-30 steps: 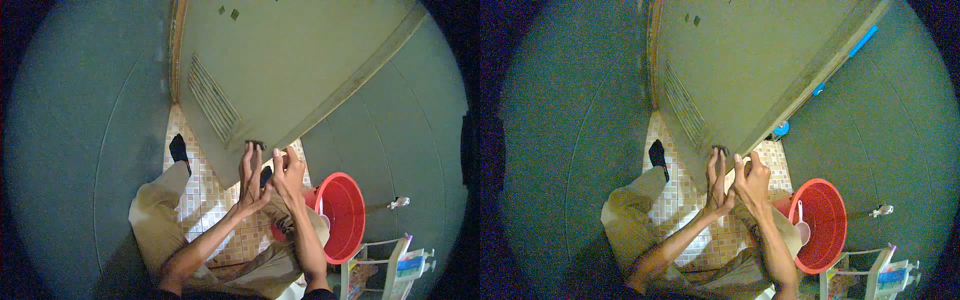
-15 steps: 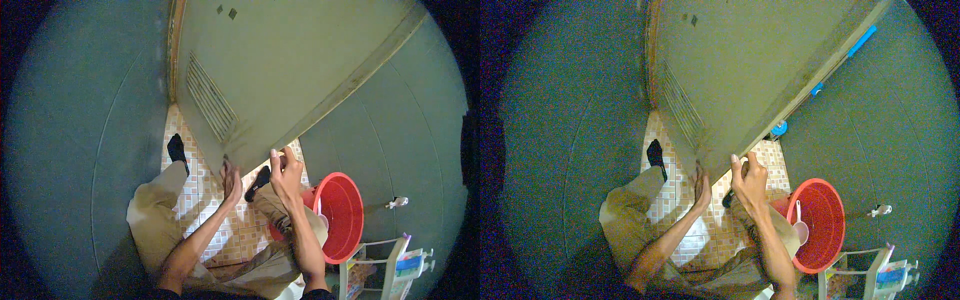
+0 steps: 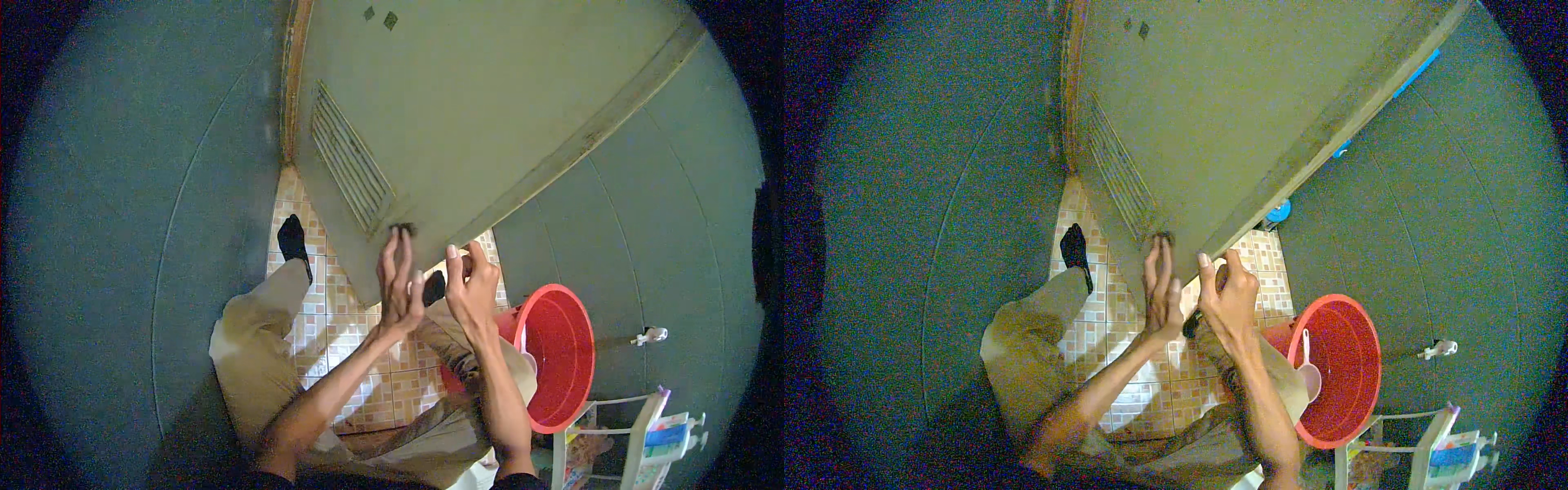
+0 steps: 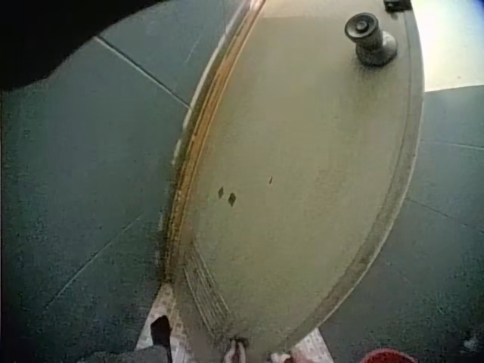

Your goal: The person sits on the floor of a bathroom and uses a screwdriver to remove and reattach a hinge plate to the door and doorframe.

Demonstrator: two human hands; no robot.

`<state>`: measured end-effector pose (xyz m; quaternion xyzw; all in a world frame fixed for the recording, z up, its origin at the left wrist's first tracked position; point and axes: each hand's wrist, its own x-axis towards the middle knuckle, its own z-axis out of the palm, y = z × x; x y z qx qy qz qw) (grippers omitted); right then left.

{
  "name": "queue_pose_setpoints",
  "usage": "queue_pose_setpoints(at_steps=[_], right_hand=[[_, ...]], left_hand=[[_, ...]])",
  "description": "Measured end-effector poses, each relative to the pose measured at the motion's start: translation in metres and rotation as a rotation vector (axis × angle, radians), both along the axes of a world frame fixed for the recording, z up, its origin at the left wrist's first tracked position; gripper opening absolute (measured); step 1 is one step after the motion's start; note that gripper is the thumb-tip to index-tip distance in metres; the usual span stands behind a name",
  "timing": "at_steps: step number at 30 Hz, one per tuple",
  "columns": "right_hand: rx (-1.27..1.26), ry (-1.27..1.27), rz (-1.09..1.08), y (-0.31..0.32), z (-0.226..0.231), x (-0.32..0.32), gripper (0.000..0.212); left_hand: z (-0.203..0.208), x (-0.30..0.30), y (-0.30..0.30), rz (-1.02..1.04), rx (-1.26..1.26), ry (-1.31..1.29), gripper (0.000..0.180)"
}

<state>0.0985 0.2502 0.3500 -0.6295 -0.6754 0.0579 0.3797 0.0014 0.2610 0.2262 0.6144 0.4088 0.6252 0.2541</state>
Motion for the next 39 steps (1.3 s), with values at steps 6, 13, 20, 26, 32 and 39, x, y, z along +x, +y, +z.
queue_pose_setpoints(at_steps=[6,13,20,26,32,39], right_hand=[[-0.038,0.029,-0.029,0.0,0.0,0.0,0.024],[-0.033,-0.01,-0.038,-0.001,-0.004,0.006,0.024],[-0.034,0.026,-0.009,-0.001,-0.002,0.001,0.025],[-0.041,0.039,0.053,-0.002,-0.008,0.008,0.036],[-0.033,0.053,0.065,-0.001,-0.009,0.01,0.043],[-0.042,0.038,0.049,-0.002,-0.001,0.001,0.039]], left_hand=[[-0.084,0.004,0.021,0.02,-0.579,-0.182,0.063],[-0.036,0.007,0.009,0.031,-0.566,-0.19,0.062],[0.025,-0.002,-0.005,-0.059,-0.018,-0.009,0.073],[0.019,-0.005,-0.003,-0.019,0.049,0.007,0.067],[-0.029,0.0,0.007,0.005,-0.229,-0.136,0.064],[-0.069,0.003,0.024,0.007,-0.654,-0.36,0.067]])
